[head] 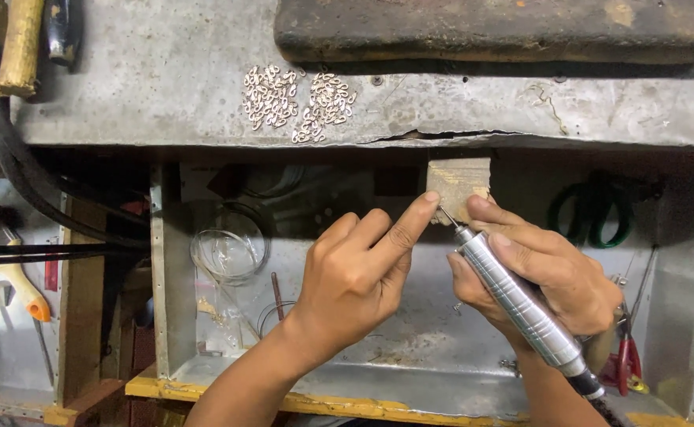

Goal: Polishing small metal jewelry components using a rotary hand tool on a workbench bench pin.

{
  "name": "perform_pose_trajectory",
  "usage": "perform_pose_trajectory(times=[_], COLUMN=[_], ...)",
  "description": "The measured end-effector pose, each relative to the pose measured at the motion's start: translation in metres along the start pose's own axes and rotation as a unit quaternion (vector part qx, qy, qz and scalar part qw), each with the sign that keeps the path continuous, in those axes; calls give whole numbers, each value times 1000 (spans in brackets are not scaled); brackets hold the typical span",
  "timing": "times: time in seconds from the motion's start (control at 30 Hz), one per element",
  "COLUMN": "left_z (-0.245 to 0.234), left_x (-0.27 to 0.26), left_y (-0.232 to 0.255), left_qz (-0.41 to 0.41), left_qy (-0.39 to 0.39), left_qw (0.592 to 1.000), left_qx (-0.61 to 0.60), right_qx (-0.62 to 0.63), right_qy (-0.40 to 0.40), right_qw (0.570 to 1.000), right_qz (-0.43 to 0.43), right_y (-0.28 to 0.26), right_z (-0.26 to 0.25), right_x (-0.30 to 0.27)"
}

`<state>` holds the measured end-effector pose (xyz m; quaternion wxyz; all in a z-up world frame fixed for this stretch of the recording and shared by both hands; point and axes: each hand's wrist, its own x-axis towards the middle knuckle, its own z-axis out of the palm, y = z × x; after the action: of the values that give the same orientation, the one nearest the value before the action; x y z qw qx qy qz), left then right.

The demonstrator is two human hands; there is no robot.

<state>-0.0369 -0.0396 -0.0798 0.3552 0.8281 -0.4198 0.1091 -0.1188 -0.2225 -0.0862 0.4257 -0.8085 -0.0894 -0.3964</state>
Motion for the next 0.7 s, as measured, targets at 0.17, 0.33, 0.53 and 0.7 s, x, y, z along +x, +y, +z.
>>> perform_pose_trajectory(times=[0.17,0.33,0.53,0.7], left_z=[-2,-1,-1,-1], left_x=[1,2,1,2], left_y=[1,1,1,1], left_qz=[-5,1,3,2], left_qy=[-6,-1,-1,-2], left_qw=[1000,1000,1000,1000], left_qx=[-9,-6,3,1], right_qx=[-7,-8,-9,-7], right_qy=[16,4,1,23], right_qw=[1000,1000,1000,999], right_qz=[0,-13,-10,-26], right_y=[-3,-2,-4,1], right_z=[4,2,2,4], right_x=[3,4,5,4])
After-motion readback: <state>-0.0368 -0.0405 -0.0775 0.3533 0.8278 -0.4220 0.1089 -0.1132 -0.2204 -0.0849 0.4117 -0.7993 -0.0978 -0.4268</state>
